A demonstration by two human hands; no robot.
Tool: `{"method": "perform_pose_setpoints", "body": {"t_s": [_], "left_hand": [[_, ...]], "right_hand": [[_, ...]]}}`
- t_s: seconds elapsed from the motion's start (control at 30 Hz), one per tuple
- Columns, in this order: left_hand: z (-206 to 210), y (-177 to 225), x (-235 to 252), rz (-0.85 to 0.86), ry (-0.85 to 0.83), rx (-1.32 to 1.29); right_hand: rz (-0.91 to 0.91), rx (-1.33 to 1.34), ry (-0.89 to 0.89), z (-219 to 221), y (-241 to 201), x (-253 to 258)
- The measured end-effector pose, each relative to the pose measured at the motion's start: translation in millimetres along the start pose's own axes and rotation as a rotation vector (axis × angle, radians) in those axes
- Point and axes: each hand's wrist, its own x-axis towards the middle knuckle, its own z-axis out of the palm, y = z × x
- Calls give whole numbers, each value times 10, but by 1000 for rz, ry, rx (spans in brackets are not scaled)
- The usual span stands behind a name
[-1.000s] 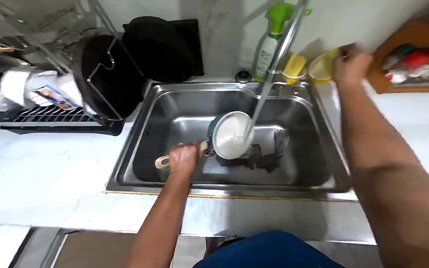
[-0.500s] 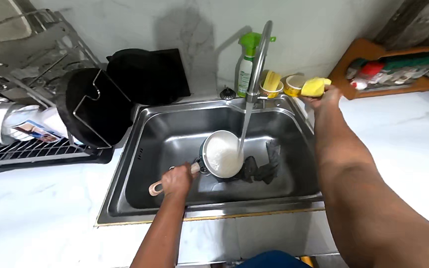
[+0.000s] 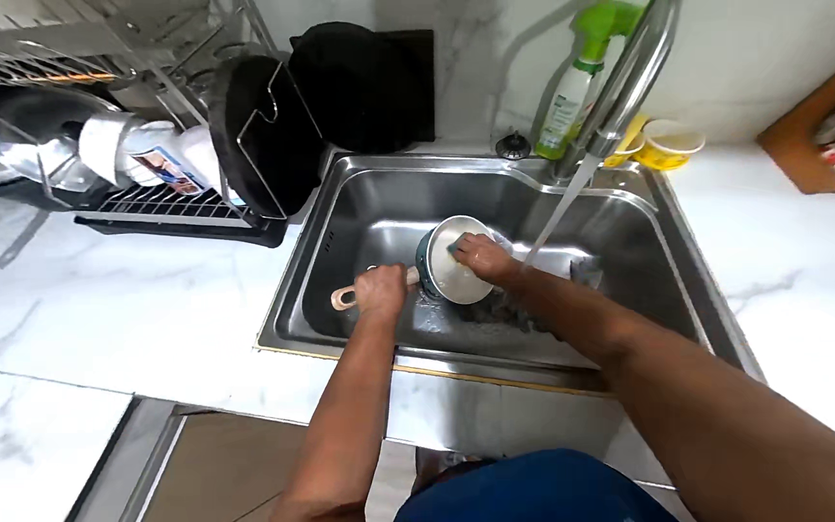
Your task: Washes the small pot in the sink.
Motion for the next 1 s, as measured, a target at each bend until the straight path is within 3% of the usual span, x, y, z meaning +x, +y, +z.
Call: {"method": "perform_pose_setpoints", "body": {"t_s": [0.13,0.2,0.27,0.37,0.43,0.5,0.57,0.63,0.7,0.77,0.87,0.93,1.0], "left_hand": [[-25,-80,81,-50,-46,-35],[-28,-90,120,-59,-79,-46],[-23,-113,128,-37,-109,-54],[-56,-151,129,12,-131,-62],[-29,-130,112,33,-149,-77],[-3,-111,144,61,-147,-77],[-14,-124,161,72,-157,-60],[-23,-106,149,83,-162,-63],[-26,-90,116,84,-169,-75],[-19,-95,94,69,-161,-75],[-44,-79,99,48,-165,-65],[-28,-52,102,46,-181,-61],[-39,-42,104,59,-188,-51]], "right_hand": [[345,218,-499,151,-351,183],[336,448,-518,81,-544,285],[364,787,-335,99,-607,466],[600,1183,164,108,-563,783],[721,1171,395,78,-559,789],[611,1025,406,98,-624,716],[347,802,348,133,-652,625],[189,447,283,91,-405,610],[173,132,244,59,-28,583],[249,-18,128,81,213,411],[464,-25,-252,111,-16,81],[536,172,-576,55,-397,0],[414,420,-598,7,-635,134]]}}
